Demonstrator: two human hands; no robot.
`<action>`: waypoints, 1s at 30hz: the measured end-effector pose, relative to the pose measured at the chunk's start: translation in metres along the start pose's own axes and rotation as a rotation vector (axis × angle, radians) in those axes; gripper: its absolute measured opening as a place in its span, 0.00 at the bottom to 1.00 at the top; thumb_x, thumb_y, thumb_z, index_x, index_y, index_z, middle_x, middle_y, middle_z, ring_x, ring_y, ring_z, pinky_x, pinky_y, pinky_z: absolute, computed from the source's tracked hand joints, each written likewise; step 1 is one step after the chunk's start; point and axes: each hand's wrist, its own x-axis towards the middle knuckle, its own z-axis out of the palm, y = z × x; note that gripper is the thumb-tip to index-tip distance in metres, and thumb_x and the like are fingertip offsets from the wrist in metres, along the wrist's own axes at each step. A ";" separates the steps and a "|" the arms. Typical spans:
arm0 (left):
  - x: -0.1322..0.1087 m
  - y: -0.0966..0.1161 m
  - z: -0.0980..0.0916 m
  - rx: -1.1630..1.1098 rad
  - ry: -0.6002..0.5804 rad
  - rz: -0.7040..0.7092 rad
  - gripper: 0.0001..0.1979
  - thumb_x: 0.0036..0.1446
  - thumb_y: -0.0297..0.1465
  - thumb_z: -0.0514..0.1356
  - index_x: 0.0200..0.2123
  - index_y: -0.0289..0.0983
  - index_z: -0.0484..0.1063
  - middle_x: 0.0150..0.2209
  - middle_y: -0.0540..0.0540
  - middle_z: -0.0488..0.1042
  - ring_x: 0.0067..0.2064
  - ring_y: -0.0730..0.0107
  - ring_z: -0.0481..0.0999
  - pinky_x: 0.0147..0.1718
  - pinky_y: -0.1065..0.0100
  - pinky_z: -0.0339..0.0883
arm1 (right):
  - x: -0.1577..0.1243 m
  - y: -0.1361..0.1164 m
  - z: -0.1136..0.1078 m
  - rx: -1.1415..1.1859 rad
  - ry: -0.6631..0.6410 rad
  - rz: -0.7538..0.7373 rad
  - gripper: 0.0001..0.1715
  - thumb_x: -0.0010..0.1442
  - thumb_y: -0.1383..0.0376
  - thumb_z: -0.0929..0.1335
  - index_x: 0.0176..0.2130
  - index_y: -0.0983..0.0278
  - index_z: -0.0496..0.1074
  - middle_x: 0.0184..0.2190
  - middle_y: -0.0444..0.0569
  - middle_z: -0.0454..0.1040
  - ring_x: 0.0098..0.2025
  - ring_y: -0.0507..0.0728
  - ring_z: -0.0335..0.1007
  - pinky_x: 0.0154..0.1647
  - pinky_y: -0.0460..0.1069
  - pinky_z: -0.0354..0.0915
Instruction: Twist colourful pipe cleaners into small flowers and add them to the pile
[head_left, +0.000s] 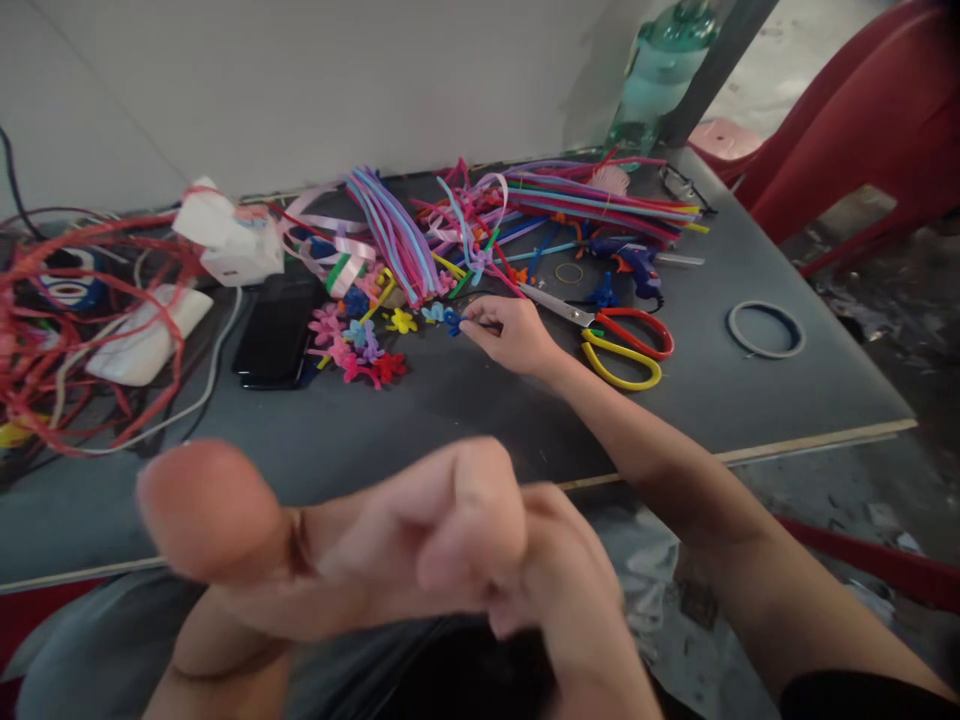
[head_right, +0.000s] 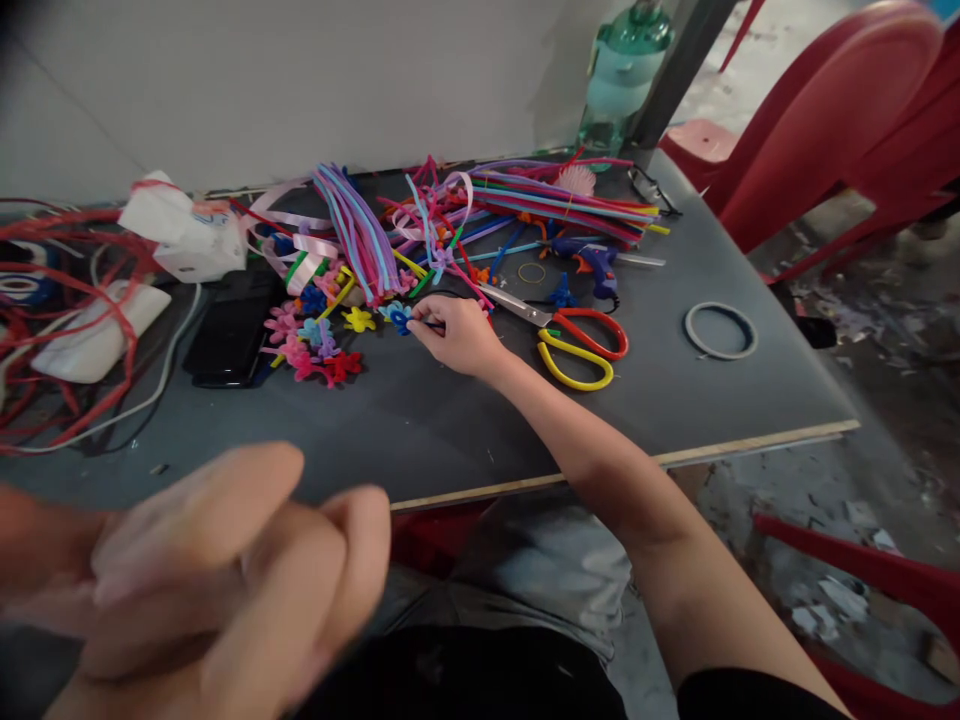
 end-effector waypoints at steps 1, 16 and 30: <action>0.008 -0.009 -0.008 -0.223 -0.070 -0.006 0.21 0.68 0.55 0.46 0.32 0.50 0.66 0.23 0.53 0.70 0.28 0.65 0.76 0.22 0.60 0.72 | 0.000 0.000 0.000 0.009 -0.003 0.013 0.11 0.60 0.62 0.68 0.35 0.67 0.76 0.28 0.47 0.76 0.29 0.51 0.67 0.34 0.47 0.62; 0.086 -0.200 -0.046 0.268 0.427 -0.032 0.13 0.57 0.42 0.66 0.35 0.38 0.82 0.33 0.46 0.80 0.32 0.69 0.73 0.32 0.68 0.66 | 0.005 0.000 0.000 0.135 -0.005 0.095 0.09 0.62 0.61 0.68 0.34 0.66 0.71 0.21 0.39 0.64 0.25 0.48 0.54 0.30 0.47 0.55; 0.078 -0.201 -0.029 0.083 0.496 -0.023 0.22 0.55 0.51 0.68 0.38 0.37 0.84 0.36 0.44 0.84 0.37 0.65 0.81 0.36 0.68 0.73 | 0.003 0.005 0.014 0.361 0.010 0.147 0.21 0.59 0.49 0.71 0.33 0.65 0.69 0.24 0.41 0.67 0.26 0.48 0.57 0.27 0.46 0.55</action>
